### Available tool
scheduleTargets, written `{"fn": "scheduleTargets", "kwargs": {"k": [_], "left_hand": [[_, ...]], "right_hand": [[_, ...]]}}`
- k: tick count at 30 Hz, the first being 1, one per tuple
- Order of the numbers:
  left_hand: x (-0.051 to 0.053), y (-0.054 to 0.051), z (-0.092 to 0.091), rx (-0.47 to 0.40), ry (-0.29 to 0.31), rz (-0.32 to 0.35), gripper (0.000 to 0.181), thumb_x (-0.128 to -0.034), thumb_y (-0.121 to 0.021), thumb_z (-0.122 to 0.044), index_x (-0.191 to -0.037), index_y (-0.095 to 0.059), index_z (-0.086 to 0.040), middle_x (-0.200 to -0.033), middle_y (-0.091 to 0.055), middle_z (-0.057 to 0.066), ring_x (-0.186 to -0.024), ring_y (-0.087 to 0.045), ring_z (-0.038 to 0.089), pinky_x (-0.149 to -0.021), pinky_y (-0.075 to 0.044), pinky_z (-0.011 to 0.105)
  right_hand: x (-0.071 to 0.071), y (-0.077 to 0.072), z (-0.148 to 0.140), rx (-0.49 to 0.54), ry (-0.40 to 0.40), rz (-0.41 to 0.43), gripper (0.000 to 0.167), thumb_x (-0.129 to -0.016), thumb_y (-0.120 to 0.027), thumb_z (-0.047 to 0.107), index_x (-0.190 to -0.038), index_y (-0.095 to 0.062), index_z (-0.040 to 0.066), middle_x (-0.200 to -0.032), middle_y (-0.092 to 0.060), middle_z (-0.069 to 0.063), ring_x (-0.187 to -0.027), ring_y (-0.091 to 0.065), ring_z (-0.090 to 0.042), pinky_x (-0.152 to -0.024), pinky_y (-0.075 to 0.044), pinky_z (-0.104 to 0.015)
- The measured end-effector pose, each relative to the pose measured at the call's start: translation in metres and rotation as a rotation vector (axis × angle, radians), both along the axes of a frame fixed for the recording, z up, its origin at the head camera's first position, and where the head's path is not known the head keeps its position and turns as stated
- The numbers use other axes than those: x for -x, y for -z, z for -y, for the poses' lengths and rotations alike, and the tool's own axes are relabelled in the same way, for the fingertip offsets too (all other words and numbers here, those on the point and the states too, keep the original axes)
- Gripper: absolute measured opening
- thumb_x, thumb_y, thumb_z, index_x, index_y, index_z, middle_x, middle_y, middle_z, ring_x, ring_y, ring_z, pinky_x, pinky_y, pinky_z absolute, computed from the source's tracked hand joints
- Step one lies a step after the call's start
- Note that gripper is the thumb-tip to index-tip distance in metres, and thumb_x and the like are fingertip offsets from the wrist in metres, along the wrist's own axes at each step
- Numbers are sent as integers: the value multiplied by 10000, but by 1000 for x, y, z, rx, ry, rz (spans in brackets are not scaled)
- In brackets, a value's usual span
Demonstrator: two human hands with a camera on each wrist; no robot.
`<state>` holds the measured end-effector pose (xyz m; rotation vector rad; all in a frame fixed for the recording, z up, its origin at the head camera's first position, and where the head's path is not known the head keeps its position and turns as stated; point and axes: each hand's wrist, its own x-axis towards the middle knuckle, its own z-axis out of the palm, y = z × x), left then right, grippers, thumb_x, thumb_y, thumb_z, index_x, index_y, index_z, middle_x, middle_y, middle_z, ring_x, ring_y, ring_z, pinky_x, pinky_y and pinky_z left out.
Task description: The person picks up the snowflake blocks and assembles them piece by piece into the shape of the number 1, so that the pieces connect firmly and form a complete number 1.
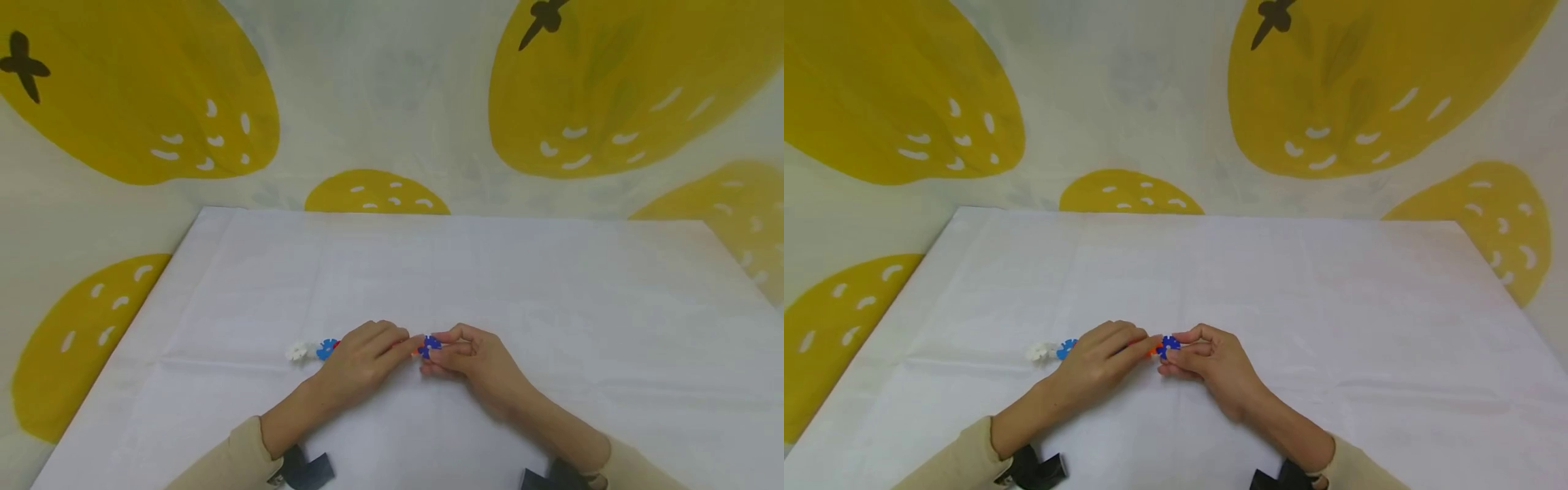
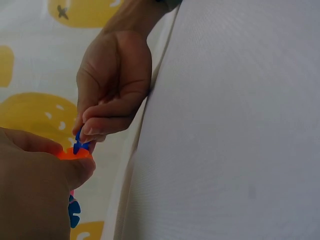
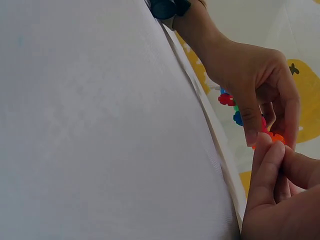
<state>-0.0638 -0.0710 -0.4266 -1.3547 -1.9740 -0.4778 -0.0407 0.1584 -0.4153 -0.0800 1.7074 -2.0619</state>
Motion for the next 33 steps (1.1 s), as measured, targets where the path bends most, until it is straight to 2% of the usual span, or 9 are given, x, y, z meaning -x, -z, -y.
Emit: {"fn": "scheduleTargets", "kwargs": {"k": [5,8,15,17,20,24,27,30,33], "left_hand": [[0,-1,-2,18,-31,23,290,-1028,-414,-85,-1214,-633,-52,-996,-614,47,-914,-586,181,-758,-496,254],[0,-2,-2,24,-43,42,273,-1009,-485,-137,-1236,-621,-71,-1034,-625,59,-948,-592,192,-763,-499,268],[0,-12,-1,30,-69,64,474,-826,-756,-219,-1257,-601,-98,-1089,-621,67,-995,-587,215,-849,-485,315],[1,-16,1,20,-79,72,482,-820,-762,-250,-1250,-605,-101,-1107,-619,67,-1007,-583,221,-877,-475,330],[3,-26,9,-30,-112,97,414,-883,-692,-308,-1228,-621,-90,-1129,-620,75,-1031,-576,239,-905,-456,363],[12,-41,26,-182,-189,113,381,-962,-569,-362,-1154,-657,-45,-1096,-633,105,-1006,-581,282,-856,-452,426],[18,-49,40,-287,-272,147,355,-957,-587,-338,-1126,-667,-37,-1068,-634,117,-980,-582,301,-805,-439,457],[20,-50,56,-307,-384,209,305,-901,-680,-241,-1143,-666,-55,-1068,-625,126,-999,-566,323,-787,-422,469],[20,-49,71,-293,-488,289,357,-829,-754,-150,-1166,-664,-73,-1069,-621,135,-1018,-551,337,-789,-433,465]], "right_hand": [[0,2,0,110,22,47,289,-883,-643,-27,-1097,-475,-126,-1075,-647,-274,-934,-671,-356,-878,-494,-369],[0,1,-1,132,34,59,260,-884,-637,-39,-1089,-489,-99,-1050,-664,-248,-929,-676,-337,-872,-498,-356],[1,-1,-3,140,54,83,271,-885,-627,-49,-1116,-488,-80,-1043,-672,-231,-930,-679,-314,-862,-507,-333],[2,-2,-4,137,64,95,296,-884,-626,-52,-1142,-483,-87,-1037,-673,-232,-927,-681,-311,-860,-508,-334],[3,-3,-4,133,77,110,349,-882,-630,-50,-1185,-466,-103,-1016,-678,-233,-921,-683,-306,-863,-507,-339],[4,-5,-4,125,90,132,406,-875,-649,-33,-1223,-452,-104,-1021,-675,-240,-926,-681,-314,-875,-498,-356],[5,-6,-5,103,104,144,437,-864,-673,-11,-1236,-455,-87,-1023,-675,-238,-936,-676,-324,-886,-492,-368],[6,-6,-7,76,114,147,468,-858,-688,11,-1250,-449,-77,-1018,-679,-230,-948,-672,-329,-895,-488,-371],[8,-9,-9,47,114,136,489,-862,-693,37,-1267,-443,-77,-1020,-680,-223,-958,-670,-320,-894,-489,-360]]}}
